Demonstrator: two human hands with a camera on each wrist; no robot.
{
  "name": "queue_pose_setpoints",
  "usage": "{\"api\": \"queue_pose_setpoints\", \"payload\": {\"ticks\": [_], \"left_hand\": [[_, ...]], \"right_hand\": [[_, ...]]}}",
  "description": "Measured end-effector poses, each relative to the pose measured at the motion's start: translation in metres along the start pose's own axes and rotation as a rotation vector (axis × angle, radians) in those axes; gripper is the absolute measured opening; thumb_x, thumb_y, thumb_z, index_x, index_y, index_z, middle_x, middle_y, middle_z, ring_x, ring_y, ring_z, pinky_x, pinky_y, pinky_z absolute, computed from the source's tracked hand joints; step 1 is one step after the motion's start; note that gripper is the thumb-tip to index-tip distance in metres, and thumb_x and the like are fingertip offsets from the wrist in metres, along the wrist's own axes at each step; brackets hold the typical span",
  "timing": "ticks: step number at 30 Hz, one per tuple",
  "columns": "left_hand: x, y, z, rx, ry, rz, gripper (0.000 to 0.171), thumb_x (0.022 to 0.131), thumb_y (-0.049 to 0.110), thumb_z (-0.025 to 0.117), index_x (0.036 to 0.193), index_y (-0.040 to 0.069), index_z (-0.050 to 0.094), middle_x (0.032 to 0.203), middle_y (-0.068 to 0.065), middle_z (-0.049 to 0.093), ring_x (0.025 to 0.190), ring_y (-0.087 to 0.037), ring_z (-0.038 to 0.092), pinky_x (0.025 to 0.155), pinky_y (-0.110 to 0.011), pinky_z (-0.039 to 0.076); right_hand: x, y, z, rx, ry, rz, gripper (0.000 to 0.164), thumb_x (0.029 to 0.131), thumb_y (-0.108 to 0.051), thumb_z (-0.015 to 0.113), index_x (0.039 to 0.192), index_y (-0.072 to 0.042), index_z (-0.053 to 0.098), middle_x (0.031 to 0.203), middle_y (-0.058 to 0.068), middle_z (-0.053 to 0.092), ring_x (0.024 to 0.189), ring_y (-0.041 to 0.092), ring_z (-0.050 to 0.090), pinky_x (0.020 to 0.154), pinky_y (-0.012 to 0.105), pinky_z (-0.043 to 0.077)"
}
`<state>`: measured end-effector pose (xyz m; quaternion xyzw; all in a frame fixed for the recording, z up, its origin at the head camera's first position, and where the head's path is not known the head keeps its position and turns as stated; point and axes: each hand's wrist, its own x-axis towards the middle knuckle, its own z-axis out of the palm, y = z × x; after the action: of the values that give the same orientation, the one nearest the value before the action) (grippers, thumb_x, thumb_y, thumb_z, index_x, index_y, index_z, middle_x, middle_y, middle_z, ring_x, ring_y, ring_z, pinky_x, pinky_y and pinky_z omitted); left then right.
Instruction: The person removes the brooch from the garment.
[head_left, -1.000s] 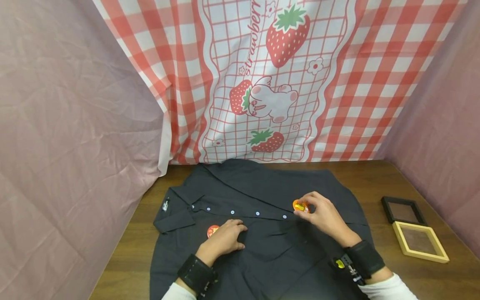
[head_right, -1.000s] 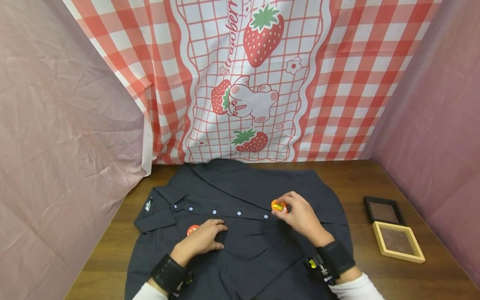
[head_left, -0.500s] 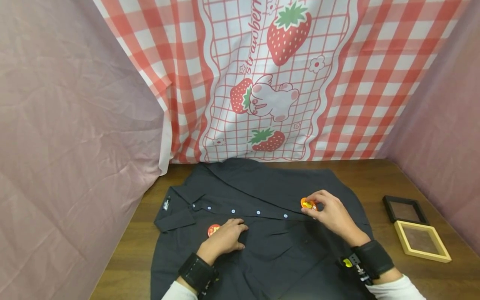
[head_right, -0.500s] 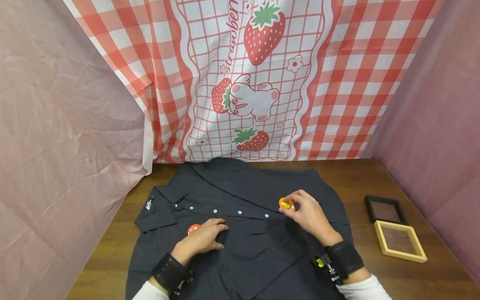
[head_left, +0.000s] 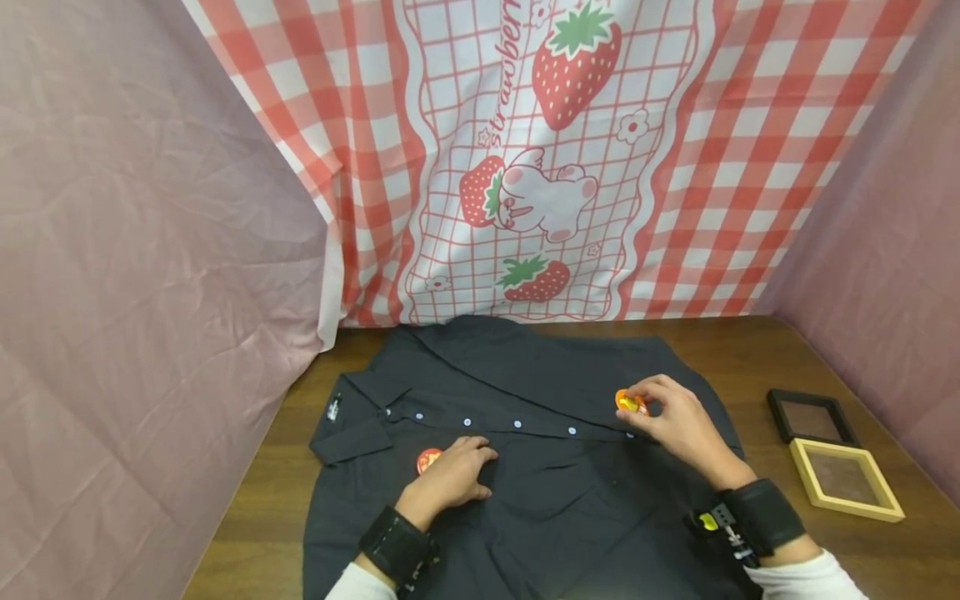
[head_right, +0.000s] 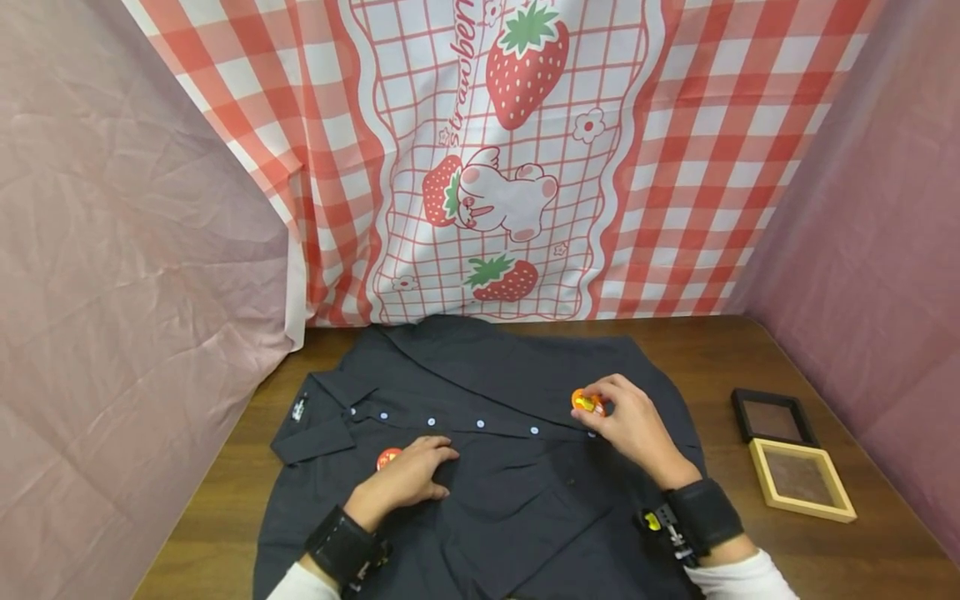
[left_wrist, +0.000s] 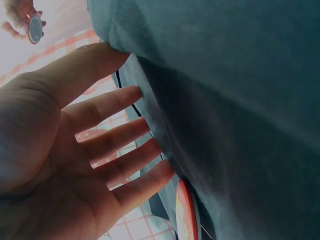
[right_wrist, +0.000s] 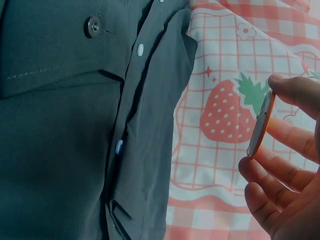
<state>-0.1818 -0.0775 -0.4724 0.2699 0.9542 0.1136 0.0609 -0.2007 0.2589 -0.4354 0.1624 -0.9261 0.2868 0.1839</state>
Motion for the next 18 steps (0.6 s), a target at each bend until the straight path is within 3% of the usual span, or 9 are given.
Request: {"api": "queue_pose_setpoints", "payload": {"ticks": [10, 18], "left_hand": [[0.003, -0.002, 0.0, -0.01, -0.003, -0.007, 0.049, 0.076, 0.024, 0.082, 0.121, 0.01, 0.066, 0.134, -0.013, 0.059, 0.127, -0.029, 0.053, 0.105, -0.039, 0.047], [0.001, -0.003, 0.002, -0.006, 0.0, -0.008, 0.051, 0.076, 0.025, 0.083, 0.121, 0.012, 0.066, 0.134, -0.012, 0.059, 0.126, -0.028, 0.054, 0.104, -0.038, 0.048]], "right_hand": [[0.001, 0.005, -0.004, -0.035, 0.067, -0.043, 0.029, 0.069, -0.017, 0.087, 0.093, -0.006, 0.074, 0.093, 0.007, 0.066, 0.074, 0.02, 0.056, 0.056, 0.021, 0.043], [0.0, 0.011, -0.011, -0.043, 0.08, -0.025, 0.028, 0.07, -0.014, 0.086, 0.094, -0.005, 0.073, 0.093, 0.009, 0.067, 0.074, 0.019, 0.058, 0.061, 0.023, 0.048]]}}
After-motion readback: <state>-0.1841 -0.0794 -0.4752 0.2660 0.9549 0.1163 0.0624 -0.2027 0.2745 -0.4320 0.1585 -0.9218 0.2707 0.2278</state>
